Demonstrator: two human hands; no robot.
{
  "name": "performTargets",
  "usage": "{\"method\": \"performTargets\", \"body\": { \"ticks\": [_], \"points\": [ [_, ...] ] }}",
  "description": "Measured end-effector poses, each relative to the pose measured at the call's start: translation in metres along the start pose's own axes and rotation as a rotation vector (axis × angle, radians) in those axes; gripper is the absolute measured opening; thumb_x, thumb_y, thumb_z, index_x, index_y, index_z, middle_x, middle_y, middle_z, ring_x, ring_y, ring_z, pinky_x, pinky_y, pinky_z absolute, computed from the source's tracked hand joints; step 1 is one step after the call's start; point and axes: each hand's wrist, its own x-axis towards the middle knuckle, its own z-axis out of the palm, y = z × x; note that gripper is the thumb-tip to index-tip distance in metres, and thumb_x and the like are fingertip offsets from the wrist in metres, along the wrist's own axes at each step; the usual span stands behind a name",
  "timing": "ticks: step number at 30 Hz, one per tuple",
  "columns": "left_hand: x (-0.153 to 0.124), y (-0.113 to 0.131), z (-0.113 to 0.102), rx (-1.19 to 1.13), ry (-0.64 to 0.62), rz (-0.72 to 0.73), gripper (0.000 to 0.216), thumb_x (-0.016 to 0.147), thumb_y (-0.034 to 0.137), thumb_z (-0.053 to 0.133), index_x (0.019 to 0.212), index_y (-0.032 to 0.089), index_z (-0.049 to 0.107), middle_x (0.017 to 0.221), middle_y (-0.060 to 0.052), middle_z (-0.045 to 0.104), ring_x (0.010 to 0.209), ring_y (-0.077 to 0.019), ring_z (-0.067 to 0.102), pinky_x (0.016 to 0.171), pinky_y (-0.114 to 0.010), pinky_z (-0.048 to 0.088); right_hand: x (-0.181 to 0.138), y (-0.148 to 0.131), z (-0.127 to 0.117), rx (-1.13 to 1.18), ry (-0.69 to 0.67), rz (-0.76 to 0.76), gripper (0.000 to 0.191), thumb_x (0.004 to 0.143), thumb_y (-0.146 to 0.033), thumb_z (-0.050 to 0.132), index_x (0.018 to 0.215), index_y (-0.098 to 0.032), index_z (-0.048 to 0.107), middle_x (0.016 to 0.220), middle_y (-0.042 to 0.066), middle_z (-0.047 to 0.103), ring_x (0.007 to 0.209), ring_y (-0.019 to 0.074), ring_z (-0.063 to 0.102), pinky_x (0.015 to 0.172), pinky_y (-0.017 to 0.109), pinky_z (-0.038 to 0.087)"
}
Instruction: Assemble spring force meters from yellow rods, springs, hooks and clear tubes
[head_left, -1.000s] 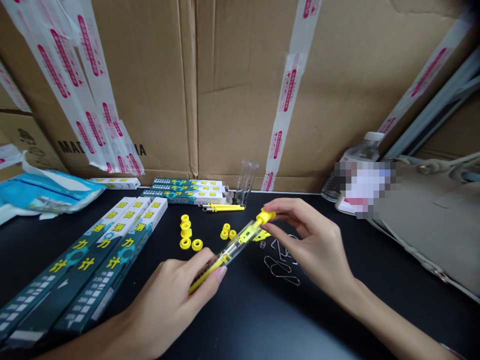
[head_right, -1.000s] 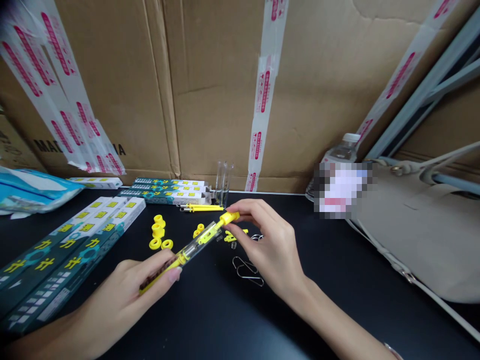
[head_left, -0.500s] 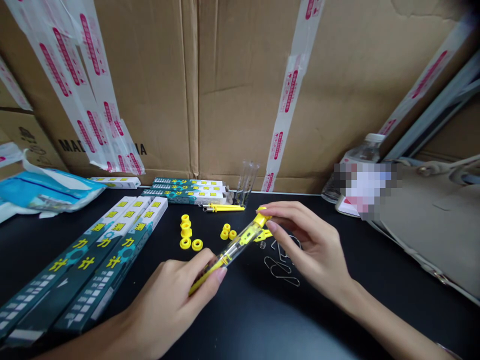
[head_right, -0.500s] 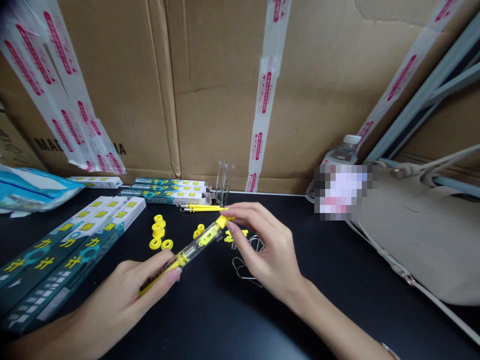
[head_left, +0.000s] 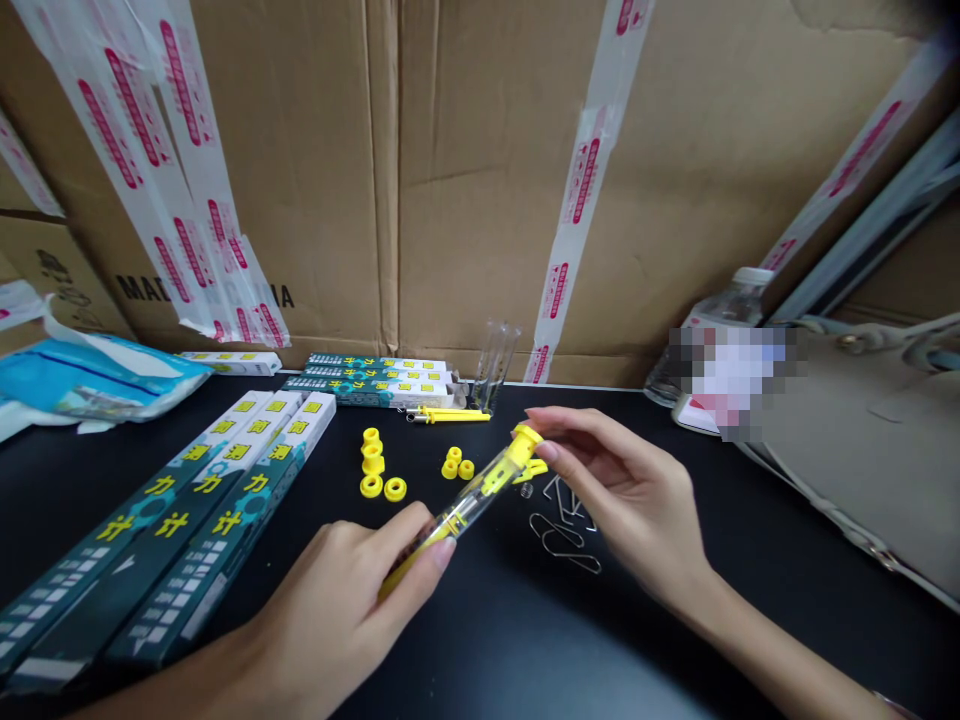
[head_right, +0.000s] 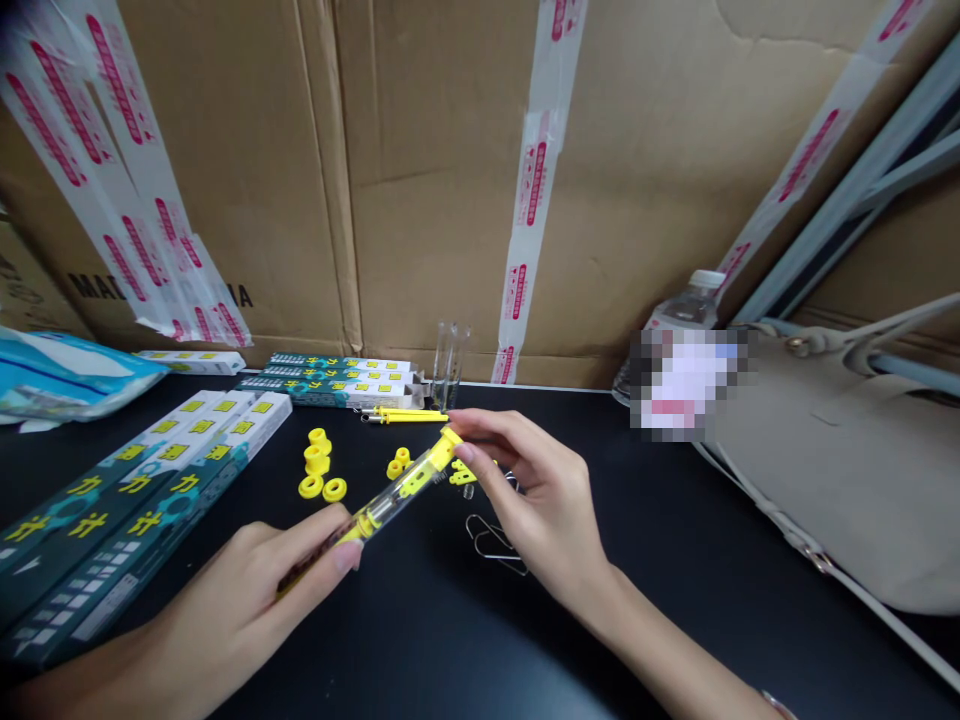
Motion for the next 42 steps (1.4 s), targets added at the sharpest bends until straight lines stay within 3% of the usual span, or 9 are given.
{"method": "performTargets", "body": {
  "ticks": [8, 16, 20, 24, 27, 29, 34, 38, 42],
  "points": [
    [-0.003, 0.0, 0.002, -0.023, 0.043, 0.033, 0.038, 0.103, 0.045, 0.032, 0.077, 0.024, 0.049, 0.056, 0.007, 0.045, 0.046, -0.0131, 0.045, 0.048, -0.026, 0.025, 0.002, -0.005, 0.0, -0.018, -0.039, -0.022, 0.017, 0.092, -0.023, 0.068, 0.104, -0.029, 0.078, 0.105, 0.005, 0.074, 0.092, 0.0207, 0.07, 0.072, 0.028, 0.062],
    [0.0, 0.003, -0.001, 0.033, 0.167, 0.067, 0.034, 0.101, 0.044, 0.041, 0.086, 0.022, 0.062, 0.064, 0.005, 0.061, 0.053, -0.0141, 0.056, 0.051, -0.025, 0.034, 0.002, -0.006, 0.002, 0.132, -0.036, 0.078, 0.021, 0.091, -0.023, 0.068, 0.11, -0.028, 0.077, 0.116, 0.005, 0.07, 0.099, 0.0188, 0.07, 0.081, 0.027, 0.063],
    [0.002, 0.001, 0.002, -0.052, 0.219, 0.062, 0.026, 0.095, 0.044, 0.053, 0.088, 0.022, 0.066, 0.071, 0.003, 0.067, 0.058, -0.0142, 0.06, 0.054, -0.022, 0.042, -0.001, -0.007, 0.009, 0.3, -0.115, 0.162, 0.042, 0.086, -0.021, 0.075, 0.126, -0.029, 0.066, 0.127, 0.006, 0.065, 0.104, 0.0207, 0.071, 0.093, 0.034, 0.062],
    [0.001, -0.002, 0.007, -0.096, 0.238, 0.098, 0.028, 0.082, 0.036, 0.07, 0.106, 0.023, 0.066, 0.068, 0.006, 0.065, 0.054, -0.0127, 0.06, 0.053, -0.02, 0.046, -0.007, -0.01, 0.017, 0.402, -0.106, 0.254, 0.058, 0.079, -0.021, 0.08, 0.131, -0.03, 0.056, 0.129, 0.007, 0.064, 0.099, 0.0214, 0.073, 0.09, 0.036, 0.065],
    [-0.002, -0.003, 0.008, -0.074, 0.168, 0.158, 0.044, 0.076, 0.027, 0.073, 0.118, 0.026, 0.06, 0.067, 0.009, 0.062, 0.055, -0.0115, 0.058, 0.059, -0.02, 0.047, -0.01, -0.014, 0.021, 0.466, -0.053, 0.319, 0.054, 0.078, -0.022, 0.081, 0.126, -0.029, 0.057, 0.128, 0.008, 0.065, 0.101, 0.023, 0.073, 0.091, 0.036, 0.064],
    [-0.004, -0.003, 0.007, -0.081, 0.048, 0.161, 0.059, 0.073, 0.023, 0.075, 0.127, 0.03, 0.054, 0.072, 0.01, 0.064, 0.061, -0.0117, 0.06, 0.063, -0.019, 0.047, -0.011, -0.015, 0.022, 0.504, -0.039, 0.382, 0.053, 0.078, -0.023, 0.082, 0.124, -0.027, 0.058, 0.121, 0.008, 0.068, 0.1, 0.023, 0.073, 0.091, 0.035, 0.063],
    [-0.003, -0.007, 0.002, -0.138, -0.213, 0.186, 0.105, 0.069, 0.017, 0.078, 0.152, 0.04, 0.019, 0.084, 0.011, 0.065, 0.072, -0.0122, 0.058, 0.07, -0.019, 0.047, -0.008, -0.018, 0.02, 0.549, -0.067, 0.502, 0.047, 0.08, -0.024, 0.081, 0.124, -0.029, 0.063, 0.112, 0.002, 0.069, 0.089, 0.0168, 0.074, 0.086, 0.028, 0.06],
    [-0.001, -0.01, 0.003, -0.238, -0.234, 0.218, 0.119, 0.07, 0.014, 0.078, 0.154, 0.047, 0.0, 0.083, 0.013, 0.059, 0.063, -0.0088, 0.052, 0.071, -0.018, 0.047, -0.006, -0.019, 0.019, 0.6, -0.08, 0.529, 0.045, 0.082, -0.023, 0.08, 0.124, -0.029, 0.064, 0.106, 0.0, 0.067, 0.087, 0.0138, 0.074, 0.087, 0.024, 0.058],
    [-0.003, -0.01, 0.006, -0.236, -0.241, 0.181, 0.119, 0.072, 0.016, 0.08, 0.155, 0.046, 0.0, 0.08, 0.014, 0.058, 0.052, -0.0063, 0.045, 0.054, -0.014, 0.04, -0.005, -0.018, 0.018, 0.675, -0.092, 0.548, 0.05, 0.08, -0.02, 0.081, 0.125, -0.029, 0.062, 0.098, -0.002, 0.068, 0.085, 0.0133, 0.075, 0.084, 0.021, 0.057]
  ]
}}
